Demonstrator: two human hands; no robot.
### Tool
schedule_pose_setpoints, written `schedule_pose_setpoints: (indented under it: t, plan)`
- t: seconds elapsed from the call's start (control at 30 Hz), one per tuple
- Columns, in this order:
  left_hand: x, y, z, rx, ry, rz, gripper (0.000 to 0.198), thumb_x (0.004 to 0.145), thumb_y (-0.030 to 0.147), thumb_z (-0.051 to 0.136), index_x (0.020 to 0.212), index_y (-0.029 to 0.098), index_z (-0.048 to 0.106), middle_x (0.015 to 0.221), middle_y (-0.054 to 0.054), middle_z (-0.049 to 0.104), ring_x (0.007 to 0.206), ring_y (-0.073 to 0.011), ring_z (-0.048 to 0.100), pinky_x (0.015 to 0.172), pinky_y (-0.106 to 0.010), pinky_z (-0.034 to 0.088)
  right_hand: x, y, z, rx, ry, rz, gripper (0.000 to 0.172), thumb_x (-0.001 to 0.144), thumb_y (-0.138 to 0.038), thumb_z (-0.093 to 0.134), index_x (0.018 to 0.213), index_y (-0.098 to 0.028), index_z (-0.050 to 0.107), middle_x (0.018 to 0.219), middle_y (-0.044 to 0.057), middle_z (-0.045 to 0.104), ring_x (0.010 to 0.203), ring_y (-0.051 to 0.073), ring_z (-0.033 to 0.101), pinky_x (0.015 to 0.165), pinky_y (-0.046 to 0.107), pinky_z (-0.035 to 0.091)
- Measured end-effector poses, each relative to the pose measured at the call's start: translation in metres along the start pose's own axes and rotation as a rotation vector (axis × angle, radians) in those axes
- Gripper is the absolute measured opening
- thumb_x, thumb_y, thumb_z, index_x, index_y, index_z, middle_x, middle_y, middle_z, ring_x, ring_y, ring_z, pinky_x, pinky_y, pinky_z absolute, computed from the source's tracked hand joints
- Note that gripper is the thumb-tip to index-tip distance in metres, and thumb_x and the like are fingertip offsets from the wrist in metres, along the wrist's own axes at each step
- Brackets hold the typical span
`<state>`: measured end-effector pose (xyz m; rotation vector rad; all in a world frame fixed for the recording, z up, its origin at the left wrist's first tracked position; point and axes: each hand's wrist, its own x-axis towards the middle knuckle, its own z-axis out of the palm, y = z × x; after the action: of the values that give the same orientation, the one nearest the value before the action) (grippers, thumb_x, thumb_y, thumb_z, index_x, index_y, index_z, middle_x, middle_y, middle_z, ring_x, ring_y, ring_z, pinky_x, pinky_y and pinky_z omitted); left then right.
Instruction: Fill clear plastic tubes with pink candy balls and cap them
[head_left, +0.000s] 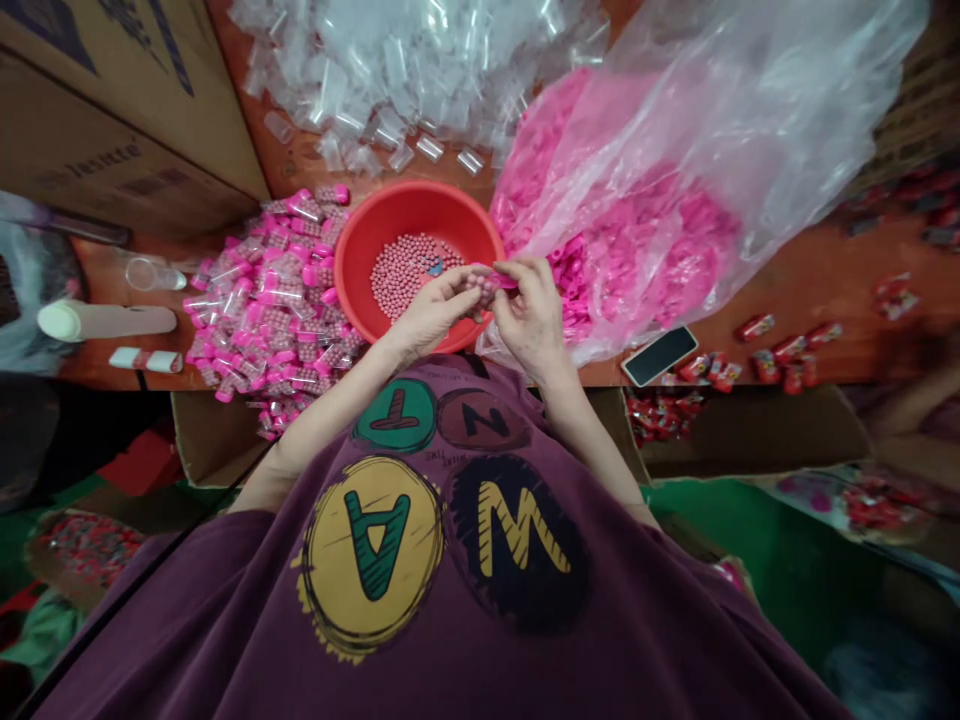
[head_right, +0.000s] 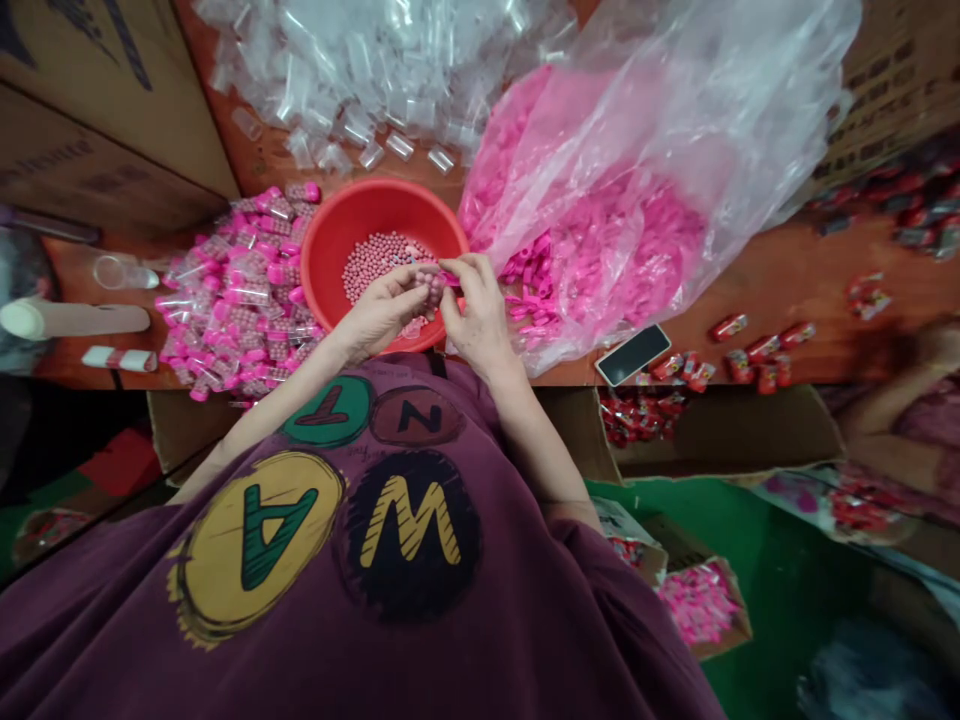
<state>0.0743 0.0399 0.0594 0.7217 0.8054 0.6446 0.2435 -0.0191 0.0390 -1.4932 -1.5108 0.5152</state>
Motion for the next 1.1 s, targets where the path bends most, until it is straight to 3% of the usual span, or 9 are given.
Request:
schedule_pose_setpoints:
  t: [0.13, 0.37, 0.53, 0.83, 0.97, 1.1]
  plan:
    - [0.001, 0.002, -0.005, -0.026, -0.014, 0.093, 0.033, 0.090, 0.026, 0.087, 0.118, 0.020, 0.071, 0.105, -0.004, 0.078, 0.090, -0.0136, 0.074, 0.078, -0.025, 0.057, 0.003, -0.011, 0.001, 0.136, 0.001, 0.014, 0.033, 0.112, -0.048, 0.054, 0.132, -0.031, 0.072, 0.131, 0.007, 0.070, 0.128, 0.024, 0.068, 0.116, 0.054, 0.060]
    - [-0.006, 0.016, -0.006, -0.051, -0.021, 0.140, 0.026, 0.094, 0.024, 0.082, 0.118, 0.019, 0.072, 0.109, -0.006, 0.078, 0.095, -0.0149, 0.075, 0.084, -0.028, 0.059, 0.020, -0.001, 0.006, 0.353, 0.128, 0.127, 0.042, 0.107, -0.056, 0.064, 0.139, -0.030, 0.069, 0.133, 0.007, 0.073, 0.122, 0.023, 0.073, 0.111, 0.053, 0.064]
    - [-0.009, 0.021, -0.003, -0.044, -0.013, 0.174, 0.024, 0.095, 0.032, 0.085, 0.113, 0.020, 0.073, 0.099, -0.004, 0.077, 0.082, -0.0123, 0.073, 0.073, -0.024, 0.056, 0.030, -0.026, 0.001, 0.244, 0.046, -0.007, 0.033, 0.106, -0.054, 0.068, 0.129, -0.031, 0.076, 0.131, 0.006, 0.074, 0.127, 0.024, 0.071, 0.115, 0.052, 0.062]
    - [-0.022, 0.027, 0.002, -0.013, -0.042, 0.263, 0.032, 0.095, 0.044, 0.085, 0.113, 0.022, 0.073, 0.093, -0.002, 0.073, 0.064, -0.0101, 0.065, 0.060, -0.025, 0.051, 0.032, -0.059, -0.013, 0.144, 0.001, -0.058, 0.032, 0.108, -0.054, 0.065, 0.125, -0.032, 0.079, 0.113, 0.004, 0.077, 0.106, 0.021, 0.074, 0.103, 0.048, 0.066]
    - [-0.026, 0.030, 0.003, 0.043, -0.034, 0.311, 0.032, 0.094, 0.045, 0.085, 0.113, 0.022, 0.073, 0.090, -0.001, 0.071, 0.065, -0.0104, 0.062, 0.063, -0.026, 0.052, 0.027, -0.069, -0.014, 0.054, 0.017, -0.124, 0.029, 0.110, -0.049, 0.062, 0.128, -0.034, 0.079, 0.115, 0.004, 0.077, 0.107, 0.023, 0.074, 0.100, 0.047, 0.067]
    - [-0.033, 0.037, 0.010, 0.160, 0.059, 0.381, 0.019, 0.100, 0.036, 0.077, 0.110, 0.022, 0.072, 0.088, -0.002, 0.069, 0.072, -0.0132, 0.062, 0.072, -0.028, 0.054, 0.021, -0.077, -0.012, -0.039, -0.002, -0.193, 0.034, 0.113, -0.041, 0.053, 0.138, -0.035, 0.076, 0.121, 0.008, 0.075, 0.113, 0.024, 0.073, 0.103, 0.047, 0.067]
